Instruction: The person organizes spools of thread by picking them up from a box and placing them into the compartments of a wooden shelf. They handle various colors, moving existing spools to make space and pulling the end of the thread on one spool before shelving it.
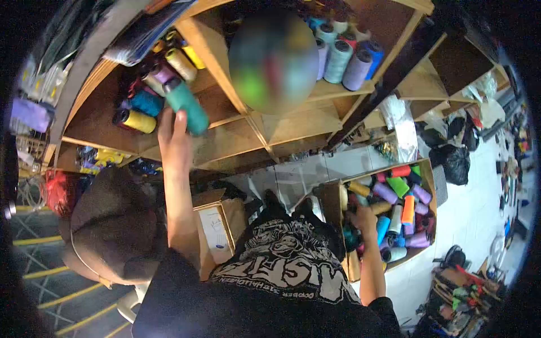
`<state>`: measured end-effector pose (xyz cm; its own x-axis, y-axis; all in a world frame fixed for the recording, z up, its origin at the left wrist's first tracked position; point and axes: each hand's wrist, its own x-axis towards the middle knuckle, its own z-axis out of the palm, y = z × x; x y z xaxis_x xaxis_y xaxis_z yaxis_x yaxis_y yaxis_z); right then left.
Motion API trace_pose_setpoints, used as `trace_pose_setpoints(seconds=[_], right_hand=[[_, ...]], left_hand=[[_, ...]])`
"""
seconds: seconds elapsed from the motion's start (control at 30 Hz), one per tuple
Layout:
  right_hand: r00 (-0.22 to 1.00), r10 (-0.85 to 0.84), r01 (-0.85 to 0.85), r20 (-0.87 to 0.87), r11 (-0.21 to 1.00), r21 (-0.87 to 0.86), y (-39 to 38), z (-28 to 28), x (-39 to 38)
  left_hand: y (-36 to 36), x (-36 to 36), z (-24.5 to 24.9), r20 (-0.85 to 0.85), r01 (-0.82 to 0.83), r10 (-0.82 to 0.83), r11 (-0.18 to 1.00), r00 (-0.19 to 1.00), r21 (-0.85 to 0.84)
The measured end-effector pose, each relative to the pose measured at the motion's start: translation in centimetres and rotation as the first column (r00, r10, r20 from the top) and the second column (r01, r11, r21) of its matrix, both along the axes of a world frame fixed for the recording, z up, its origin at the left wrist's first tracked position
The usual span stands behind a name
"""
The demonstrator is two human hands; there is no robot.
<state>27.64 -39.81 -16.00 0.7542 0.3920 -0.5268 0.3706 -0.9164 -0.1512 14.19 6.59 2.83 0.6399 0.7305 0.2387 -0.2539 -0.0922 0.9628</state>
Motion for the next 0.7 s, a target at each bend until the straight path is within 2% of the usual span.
trace_pose_setpoints(seconds=[0.03, 0.1, 0.13, 0.17, 0.23, 0.27, 0.33, 0.37, 0.43, 0.5, 0.6, 0.7], right_hand=[[0.999, 0.036, -0.039, 0.017, 0.983, 0.182, -0.4, -0.6, 1.3], [0.993, 0.094, -0.114, 0.065, 0.845, 0.522, -0.1, -1.1, 3.9], [0.998, 0.004, 0.021, -0.061, 0.919, 0.395, 2.8, 4.8, 3.6], [0.999, -0.012, 0.025, -0.034, 0.900, 0.435, 4.0, 6.8, 3.5], [0.999, -0.049, 0.030, 0.023, 0.857, 0.515, 5.9, 9.3, 3.6], [0.985, -0.095, 0.013, 0.144, 0.875, 0.484, 6.6, 10.2, 3.0], [0.990, -0.120, 0.060, 0.078, 0.840, 0.539, 8.1, 12.8, 1.5], [0.990, -0.132, 0.084, 0.045, 0.820, 0.566, 8.4, 13.4, 1.3], [0.993, -0.090, 0.024, 0.080, 0.800, 0.599, 8.4, 12.4, 0.7], [0.992, -0.121, 0.117, -0.033, 0.802, 0.586, 8.8, 13.1, -0.2], [0.993, -0.110, 0.113, -0.037, 0.836, 0.538, 9.7, 13.0, -0.9], [0.998, -0.040, 0.003, 0.040, 0.745, 0.667, 11.0, 12.3, -1.3]], left_hand=[[0.9, 1.0, 1.2, -0.030, -0.090, 0.098, 0.976, 0.995, 0.200], [3.8, 3.4, 0.4, 0.055, -0.186, 0.177, 0.949, 0.983, 0.255], [6.2, 5.1, -1.6, 0.043, -0.283, 0.291, 0.869, 0.956, 0.405], [7.7, 6.3, -2.7, 0.050, -0.361, 0.400, 0.758, 0.915, 0.543], [6.2, 8.3, -1.3, 0.001, -0.470, 0.549, 0.714, 0.836, 0.518], [6.6, 9.1, -1.7, 0.018, -0.477, 0.567, 0.675, 0.824, 0.562], [9.1, 11.7, -5.2, 0.204, -0.516, 0.481, 0.713, 0.853, 0.475], [10.1, 12.8, -6.4, 0.298, -0.527, 0.435, 0.733, 0.850, 0.430], [10.7, 13.3, -7.2, 0.295, -0.554, 0.469, 0.696, 0.833, 0.457], [11.1, 13.6, -7.7, 0.286, -0.578, 0.505, 0.657, 0.814, 0.484], [7.5, 11.9, -4.9, 0.117, -0.580, 0.698, 0.476, 0.706, 0.661], [7.0, 11.7, -4.2, 0.055, -0.585, 0.700, 0.548, 0.712, 0.598]])
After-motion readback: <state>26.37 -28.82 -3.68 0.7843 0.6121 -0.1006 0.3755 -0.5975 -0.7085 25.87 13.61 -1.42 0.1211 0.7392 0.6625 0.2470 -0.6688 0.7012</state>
